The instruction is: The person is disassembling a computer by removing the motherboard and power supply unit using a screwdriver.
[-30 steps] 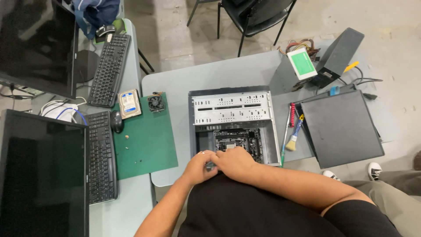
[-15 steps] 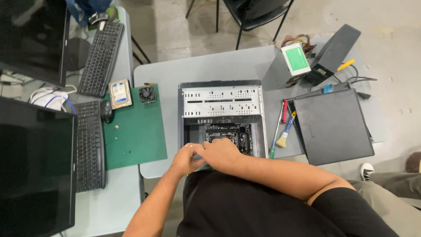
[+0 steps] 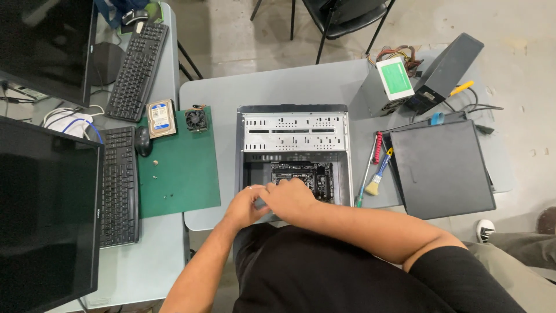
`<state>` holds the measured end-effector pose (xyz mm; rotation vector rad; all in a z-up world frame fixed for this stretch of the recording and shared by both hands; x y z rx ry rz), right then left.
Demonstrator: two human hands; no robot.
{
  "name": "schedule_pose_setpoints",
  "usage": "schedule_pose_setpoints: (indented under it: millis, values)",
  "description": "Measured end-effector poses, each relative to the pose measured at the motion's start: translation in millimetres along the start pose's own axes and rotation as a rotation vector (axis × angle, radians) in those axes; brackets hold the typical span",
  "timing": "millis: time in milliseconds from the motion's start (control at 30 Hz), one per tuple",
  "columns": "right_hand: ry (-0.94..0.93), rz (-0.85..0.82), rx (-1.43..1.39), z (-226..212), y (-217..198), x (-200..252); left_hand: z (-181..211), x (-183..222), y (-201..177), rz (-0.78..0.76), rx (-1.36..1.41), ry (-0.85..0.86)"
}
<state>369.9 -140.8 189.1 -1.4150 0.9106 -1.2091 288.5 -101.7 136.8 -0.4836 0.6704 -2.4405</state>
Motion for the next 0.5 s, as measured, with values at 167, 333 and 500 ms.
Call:
schedule_pose_setpoints:
  millis: [167, 333, 500]
  values:
    - [0.06, -0.151, -0.086, 1.6, 5.8, -4.5, 8.9, -0.3, -8.6, -0.014, 0.011, 0.108]
    - [0.186, -0.251, -0.171, 10.2, -9.6, -3.1, -27.4, -2.7, 7.5, 0.022, -0.089, 0.214]
    - [0.135, -0.152, -0.042, 0.6, -21.0, 4.6, 2.3, 0.2, -10.1, -0.048, 0.027, 0.219]
Point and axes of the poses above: each hand's wrist, its own x-axis away from the middle knuckle, its own y-axis out of the palm, z = x × y, the point moved 6 cm from there along -x, towards the middle knuckle, and after that the axes turned 12 degrees about y, right-handed, at the moved point
